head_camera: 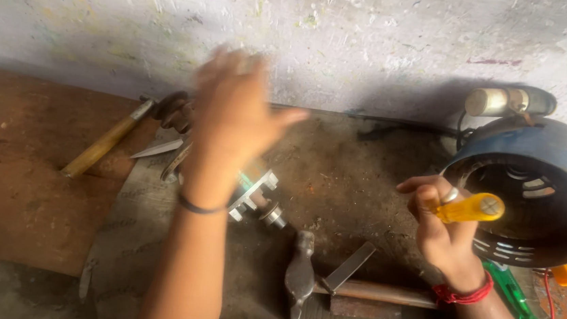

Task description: The person uses a yellow-handled screwdriver to scrape and clean the interior of a blue motor housing and a separate rotor assembly. They repeatedly scrape the inner surfaces and commutator area, then reposition the parts on the workbench. The person also uses a green-handled screwdriver briefly to adjust the rotor assembly.

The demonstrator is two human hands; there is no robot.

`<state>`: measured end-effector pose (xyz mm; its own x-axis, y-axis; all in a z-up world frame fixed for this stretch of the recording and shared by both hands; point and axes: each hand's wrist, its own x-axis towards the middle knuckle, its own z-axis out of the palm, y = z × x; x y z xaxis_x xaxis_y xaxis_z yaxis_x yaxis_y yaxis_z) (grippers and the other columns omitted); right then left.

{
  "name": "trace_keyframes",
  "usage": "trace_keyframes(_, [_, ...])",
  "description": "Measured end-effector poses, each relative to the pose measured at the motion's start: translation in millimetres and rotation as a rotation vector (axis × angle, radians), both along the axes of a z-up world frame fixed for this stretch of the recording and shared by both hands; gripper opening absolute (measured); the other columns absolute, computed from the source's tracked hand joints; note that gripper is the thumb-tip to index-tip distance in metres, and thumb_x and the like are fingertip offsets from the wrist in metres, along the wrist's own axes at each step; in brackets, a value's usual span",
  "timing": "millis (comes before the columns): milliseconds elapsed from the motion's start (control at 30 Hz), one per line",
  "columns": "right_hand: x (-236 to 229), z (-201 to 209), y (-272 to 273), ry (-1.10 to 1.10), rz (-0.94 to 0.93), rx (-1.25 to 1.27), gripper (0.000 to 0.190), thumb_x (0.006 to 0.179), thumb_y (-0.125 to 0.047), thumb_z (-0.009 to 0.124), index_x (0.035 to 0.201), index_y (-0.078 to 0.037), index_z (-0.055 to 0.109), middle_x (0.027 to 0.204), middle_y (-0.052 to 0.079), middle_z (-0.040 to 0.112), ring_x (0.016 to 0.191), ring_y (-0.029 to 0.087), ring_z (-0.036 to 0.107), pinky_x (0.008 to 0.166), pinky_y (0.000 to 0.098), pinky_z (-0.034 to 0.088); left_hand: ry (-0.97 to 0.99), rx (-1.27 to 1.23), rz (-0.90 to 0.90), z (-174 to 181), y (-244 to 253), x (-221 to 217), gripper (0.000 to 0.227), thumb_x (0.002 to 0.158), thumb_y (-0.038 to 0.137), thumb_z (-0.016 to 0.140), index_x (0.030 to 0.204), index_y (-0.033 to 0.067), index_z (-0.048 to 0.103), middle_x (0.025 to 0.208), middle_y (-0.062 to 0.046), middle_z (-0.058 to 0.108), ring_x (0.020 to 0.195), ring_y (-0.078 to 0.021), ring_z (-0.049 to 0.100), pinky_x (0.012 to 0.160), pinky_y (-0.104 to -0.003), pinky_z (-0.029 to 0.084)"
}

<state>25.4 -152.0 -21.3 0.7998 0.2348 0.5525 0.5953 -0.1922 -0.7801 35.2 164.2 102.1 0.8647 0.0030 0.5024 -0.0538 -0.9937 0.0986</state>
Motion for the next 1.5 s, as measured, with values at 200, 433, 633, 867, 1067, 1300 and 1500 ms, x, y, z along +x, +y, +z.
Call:
trace_keyframes(200, [0, 2, 11, 0.054, -0.009, -0.058, 0.033, 0.110, -0.027, 0.049, 0.103, -0.002, 0.069, 0.065, -0.007, 0.047, 0.059, 0.003, 0.041, 0.054, 0.0218, 0.033, 0.252, -0.211, 0.178, -19, 30, -3, 0.038, 0.081, 0.042, 0.085, 0.076, 0.0050, 0.076, 0.074, -0.017, 0.072, 0.077, -0.0378, 0.072, 0.087, -0.053, 0.049])
trace_keyframes(433, [5, 12, 23, 0.014, -0.136, -0.006, 0.033, 0.110, -0.024, 0.049, 0.095, -0.003, 0.070, 0.068, -0.006, 0.052, 0.060, 0.005, 0.045, 0.053, 0.0228, 0.035, 0.103, 0.068, 0.040, -33, 13, 13, 0.013, 0.076, 0.014, 0.083, 0.076, 0.0039, 0.075, 0.077, -0.018, 0.073, 0.071, -0.0329, 0.073, 0.063, -0.042, 0.057])
trace_keyframes(633, [8, 13, 33, 0.061, -0.194, -0.028, 0.034, 0.107, -0.024, 0.051, 0.091, -0.003, 0.072, 0.059, -0.005, 0.048, 0.055, 0.006, 0.043, 0.050, 0.0246, 0.034, 0.230, 0.070, -0.372, -43, -55, 23, 0.014, 0.080, -0.003, 0.071, 0.093, 0.0004, 0.070, 0.072, -0.016, 0.070, 0.061, -0.0267, 0.070, 0.048, -0.035, 0.057])
trace_keyframes(867, [31, -16, 5, 0.064, -0.185, 0.254, 0.029, 0.113, -0.018, 0.052, 0.087, -0.006, 0.060, 0.073, -0.007, 0.051, 0.066, 0.002, 0.044, 0.056, 0.0230, 0.034, -0.077, -0.199, -0.877, -61, -145, -13, 0.012, 0.087, -0.002, 0.061, 0.078, 0.0036, 0.066, 0.065, -0.009, 0.066, 0.051, -0.0185, 0.063, 0.046, -0.030, 0.047])
trace_keyframes(1067, [10, 13, 14, -0.152, 0.042, -0.096, 0.023, 0.095, -0.028, 0.067, 0.090, -0.006, 0.064, 0.074, -0.005, 0.064, 0.061, 0.006, 0.061, 0.051, 0.0236, 0.048, -0.177, -0.345, -0.568, -43, -37, -30, 0.030, 0.099, 0.035, 0.064, 0.111, 0.0092, 0.075, 0.104, -0.014, 0.079, 0.092, -0.0267, 0.075, 0.082, -0.041, 0.058])
trace_keyframes(1300, [-4, 55, 15, -0.227, 0.016, -0.482, 0.050, 0.066, -0.043, 0.093, 0.067, -0.007, 0.059, 0.048, 0.003, 0.058, 0.034, 0.015, 0.053, 0.035, 0.0301, 0.044, 0.030, -0.405, -0.610, -84, -29, -3, 0.046, 0.113, 0.033, 0.036, 0.131, 0.0020, 0.065, 0.119, -0.020, 0.073, 0.111, -0.0349, 0.071, 0.095, -0.043, 0.056])
trace_keyframes(1500, [30, 44, 24, -0.306, -0.445, -0.494, 0.030, 0.082, -0.026, 0.086, 0.077, -0.006, 0.065, 0.055, 0.008, 0.058, 0.043, 0.018, 0.055, 0.044, 0.0354, 0.043, 0.377, -0.789, -0.362, -86, -30, 32, 0.050, 0.106, 0.036, 0.033, 0.125, 0.0045, 0.067, 0.098, -0.013, 0.073, 0.088, -0.0258, 0.072, 0.086, -0.040, 0.059])
